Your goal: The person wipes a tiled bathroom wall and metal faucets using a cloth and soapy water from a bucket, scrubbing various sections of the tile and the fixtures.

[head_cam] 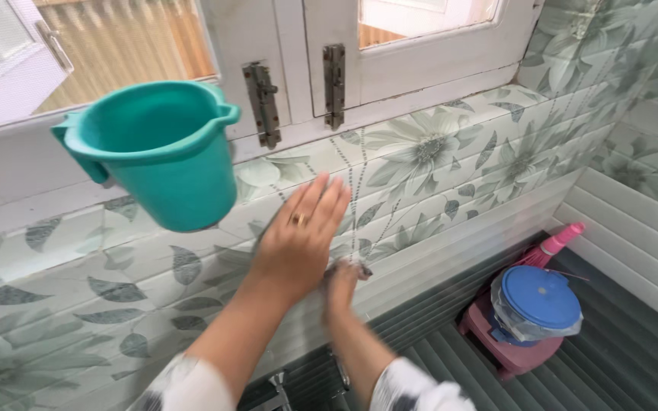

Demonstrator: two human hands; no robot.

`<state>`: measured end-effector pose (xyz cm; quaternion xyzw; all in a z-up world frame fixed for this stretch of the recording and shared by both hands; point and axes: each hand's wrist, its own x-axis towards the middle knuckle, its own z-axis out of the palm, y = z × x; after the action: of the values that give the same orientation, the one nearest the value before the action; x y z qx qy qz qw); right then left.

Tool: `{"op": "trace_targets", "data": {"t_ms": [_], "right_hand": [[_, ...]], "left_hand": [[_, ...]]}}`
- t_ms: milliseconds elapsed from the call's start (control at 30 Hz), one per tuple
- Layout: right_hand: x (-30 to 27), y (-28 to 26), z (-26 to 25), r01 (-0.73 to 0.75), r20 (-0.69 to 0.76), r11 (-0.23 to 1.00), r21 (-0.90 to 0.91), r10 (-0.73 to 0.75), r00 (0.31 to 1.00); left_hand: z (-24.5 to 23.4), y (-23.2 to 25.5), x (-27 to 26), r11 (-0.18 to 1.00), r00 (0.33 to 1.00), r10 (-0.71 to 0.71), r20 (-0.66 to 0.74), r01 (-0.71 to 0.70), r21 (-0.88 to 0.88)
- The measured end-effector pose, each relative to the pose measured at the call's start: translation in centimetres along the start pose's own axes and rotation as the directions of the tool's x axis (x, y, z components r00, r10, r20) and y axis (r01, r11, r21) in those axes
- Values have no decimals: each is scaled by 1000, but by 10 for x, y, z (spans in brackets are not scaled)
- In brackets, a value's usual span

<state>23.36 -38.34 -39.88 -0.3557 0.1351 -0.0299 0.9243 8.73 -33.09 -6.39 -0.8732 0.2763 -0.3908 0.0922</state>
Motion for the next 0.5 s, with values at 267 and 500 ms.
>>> {"op": "trace_targets", "data": {"t_ms": [267,500], "right_hand": [[-106,-111,85,730,343,484,-483,-662,666],[-13,-121,19,514,137,847,-134,-498,856]], "left_hand": [[64,-6,104,981,906,-158,392,190,-44],[65,-15,124,978,882,-156,445,200,-54]]}}
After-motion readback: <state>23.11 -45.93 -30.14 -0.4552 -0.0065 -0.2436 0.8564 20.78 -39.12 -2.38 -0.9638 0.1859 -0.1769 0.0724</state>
